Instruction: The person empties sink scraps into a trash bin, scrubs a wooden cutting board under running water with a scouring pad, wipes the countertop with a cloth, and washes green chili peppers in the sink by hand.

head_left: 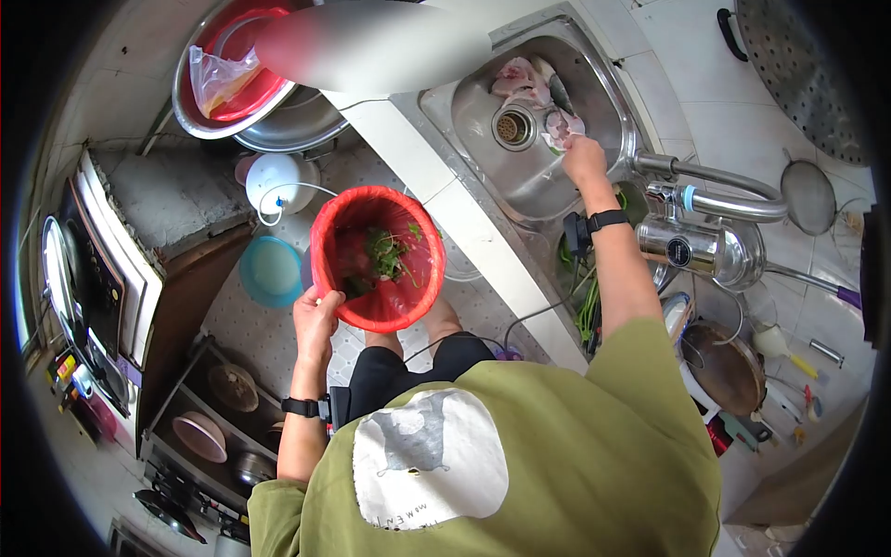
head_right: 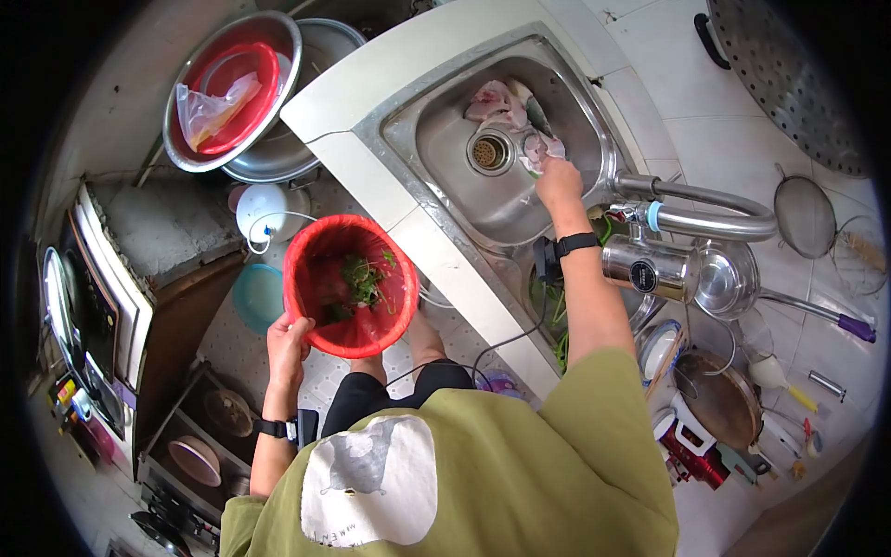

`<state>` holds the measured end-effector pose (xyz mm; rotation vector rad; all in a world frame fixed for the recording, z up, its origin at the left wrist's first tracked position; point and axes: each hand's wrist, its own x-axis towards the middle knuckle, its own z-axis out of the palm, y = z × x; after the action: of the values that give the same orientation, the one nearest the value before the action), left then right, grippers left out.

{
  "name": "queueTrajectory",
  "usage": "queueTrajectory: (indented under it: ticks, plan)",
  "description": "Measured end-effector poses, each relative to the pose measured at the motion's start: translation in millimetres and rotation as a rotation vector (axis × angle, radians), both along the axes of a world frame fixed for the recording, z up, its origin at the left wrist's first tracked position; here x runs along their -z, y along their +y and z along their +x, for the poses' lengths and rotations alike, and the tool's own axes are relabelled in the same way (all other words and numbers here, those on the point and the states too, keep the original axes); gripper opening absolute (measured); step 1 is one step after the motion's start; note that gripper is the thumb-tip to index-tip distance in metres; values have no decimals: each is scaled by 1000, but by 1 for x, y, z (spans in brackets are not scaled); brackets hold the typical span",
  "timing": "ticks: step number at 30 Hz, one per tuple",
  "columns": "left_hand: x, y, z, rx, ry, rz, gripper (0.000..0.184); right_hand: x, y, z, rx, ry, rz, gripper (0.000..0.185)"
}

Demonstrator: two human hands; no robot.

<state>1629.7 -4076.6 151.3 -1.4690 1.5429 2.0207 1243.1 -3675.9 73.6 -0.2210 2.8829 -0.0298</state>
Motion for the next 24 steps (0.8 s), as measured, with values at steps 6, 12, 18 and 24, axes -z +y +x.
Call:
queueTrajectory:
  ticks: [6,12,18,24]
  plan:
    - [12,6,-5,-5,13,29,6,23,-3,12,-211,-204,285,28]
    - [15,17,-10,-10,14,8,5,50,-12,9,-365,-394,249,28]
    - [11,24,-13,-1,21,42,5,15,-11,-1,123,-164,163,26]
    - [15,33,-13,15,-8,17,7,55,-6,-7,64,-143,194,26]
